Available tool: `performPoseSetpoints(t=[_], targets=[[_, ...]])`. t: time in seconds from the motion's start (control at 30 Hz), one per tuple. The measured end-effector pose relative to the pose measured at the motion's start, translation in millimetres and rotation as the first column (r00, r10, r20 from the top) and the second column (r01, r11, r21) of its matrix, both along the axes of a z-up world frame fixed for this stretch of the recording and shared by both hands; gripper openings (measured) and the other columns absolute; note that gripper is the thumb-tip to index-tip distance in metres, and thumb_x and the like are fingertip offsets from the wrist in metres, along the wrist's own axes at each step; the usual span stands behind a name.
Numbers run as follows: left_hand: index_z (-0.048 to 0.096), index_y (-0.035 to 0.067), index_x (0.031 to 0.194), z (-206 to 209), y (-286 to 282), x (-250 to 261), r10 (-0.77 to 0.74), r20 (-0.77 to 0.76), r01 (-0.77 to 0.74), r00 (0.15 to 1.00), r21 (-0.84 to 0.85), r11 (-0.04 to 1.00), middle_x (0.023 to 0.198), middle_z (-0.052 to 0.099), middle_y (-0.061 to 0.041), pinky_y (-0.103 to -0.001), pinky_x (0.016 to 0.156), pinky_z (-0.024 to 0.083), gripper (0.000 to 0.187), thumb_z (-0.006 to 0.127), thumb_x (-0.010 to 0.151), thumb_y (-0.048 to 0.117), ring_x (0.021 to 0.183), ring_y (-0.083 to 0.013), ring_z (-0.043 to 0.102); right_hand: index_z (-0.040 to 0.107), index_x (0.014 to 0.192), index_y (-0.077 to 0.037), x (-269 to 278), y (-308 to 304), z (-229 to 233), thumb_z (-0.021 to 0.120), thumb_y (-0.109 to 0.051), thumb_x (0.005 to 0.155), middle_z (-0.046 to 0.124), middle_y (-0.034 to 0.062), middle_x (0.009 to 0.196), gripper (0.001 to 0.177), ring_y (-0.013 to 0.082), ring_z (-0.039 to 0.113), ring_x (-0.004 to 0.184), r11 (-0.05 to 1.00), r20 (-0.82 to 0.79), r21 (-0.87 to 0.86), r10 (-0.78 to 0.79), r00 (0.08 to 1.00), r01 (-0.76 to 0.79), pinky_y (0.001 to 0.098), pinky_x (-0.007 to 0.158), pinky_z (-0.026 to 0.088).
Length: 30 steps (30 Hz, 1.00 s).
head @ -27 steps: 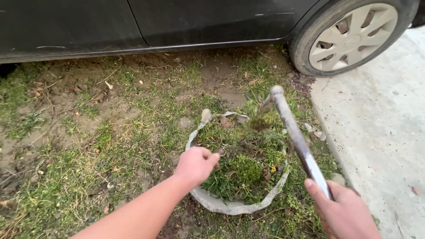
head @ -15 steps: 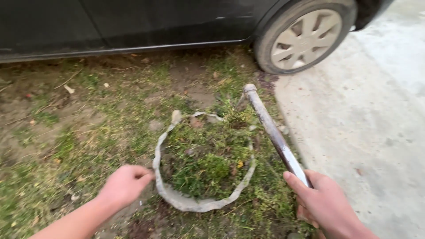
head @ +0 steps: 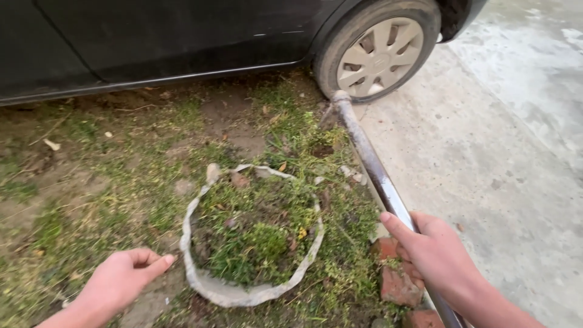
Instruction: Removing weeds from a garden area using a hoe and hands, then placing them in a container.
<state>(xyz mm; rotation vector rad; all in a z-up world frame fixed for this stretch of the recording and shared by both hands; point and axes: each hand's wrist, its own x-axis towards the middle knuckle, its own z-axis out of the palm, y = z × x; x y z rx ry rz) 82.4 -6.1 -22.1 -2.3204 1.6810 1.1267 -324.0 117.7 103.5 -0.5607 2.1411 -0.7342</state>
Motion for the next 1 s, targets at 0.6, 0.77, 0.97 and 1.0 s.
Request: performPoseSetpoints(t=[0.6, 0.77, 0.97, 1.0], targets=[[0.076, 0.005, 0.087, 44.4, -105.3, -199.5, 0.137, -0.132, -0.121, 0.982, 0.125, 0.985, 0.097, 0.084, -0.014, -0.035, 0.088, 0.065, 0.027, 0.077, 0.093, 0.031, 0.051, -0.0117, 0.043, 0.077, 0.097, -0.018, -96.0, -132.6, 3.6, 0.068, -0.045, 0.097, 0.065, -0.0026, 0.07, 0.028, 0.0102, 0.052, 0.054, 0.675, -0.097, 0.505, 0.663, 0.742, -0.538, 0.0253, 0.051, 0.04], [0.056, 0.013, 0.061, 8.0, -126.8, -199.4, 0.097, -0.084, -0.093, 0.992, 0.043, 0.995, 0.082, 0.062, -0.004, -0.03, 0.066, 0.06, 0.048, 0.072, 0.094, 0.044, 0.047, -0.0105, 0.034, 0.076, 0.094, -0.019, -104.8, -152.4, 12.5, 0.068, -0.046, 0.097, 0.064, -0.0033, 0.07, 0.028, 0.0096, 0.049, 0.055, 0.612, -0.095, 0.546, 0.724, 0.683, -0.572, 0.0251, 0.053, 0.039], [0.08, 0.019, 0.118, 34.4, -114.8, -216.7, 0.168, -0.015, -0.163, 0.986, 0.169, 0.972, 0.121, 0.081, -0.005, -0.021, 0.052, 0.05, 0.025, 0.069, 0.099, 0.031, 0.043, -0.0087, 0.033, 0.074, 0.088, -0.018, -120.6, -175.6, 24.0, 0.071, -0.049, 0.095, 0.062, -0.0017, 0.066, 0.032, 0.0121, 0.05, 0.055, 0.544, -0.129, 0.568, 0.8, 0.586, -0.618, 0.028, 0.055, 0.038], [0.084, 0.017, 0.111, 37.6, -111.8, -217.1, 0.236, -0.03, -0.226, 0.971, 0.188, 0.956, 0.11, 0.086, -0.007, -0.019, 0.052, 0.047, 0.021, 0.074, 0.096, 0.029, 0.044, -0.0093, 0.034, 0.074, 0.088, -0.017, -122.6, -180.5, 25.3, 0.072, -0.048, 0.094, 0.062, -0.0009, 0.066, 0.032, 0.013, 0.051, 0.055, 0.534, -0.143, 0.565, 0.814, 0.563, -0.629, 0.0291, 0.056, 0.039]])
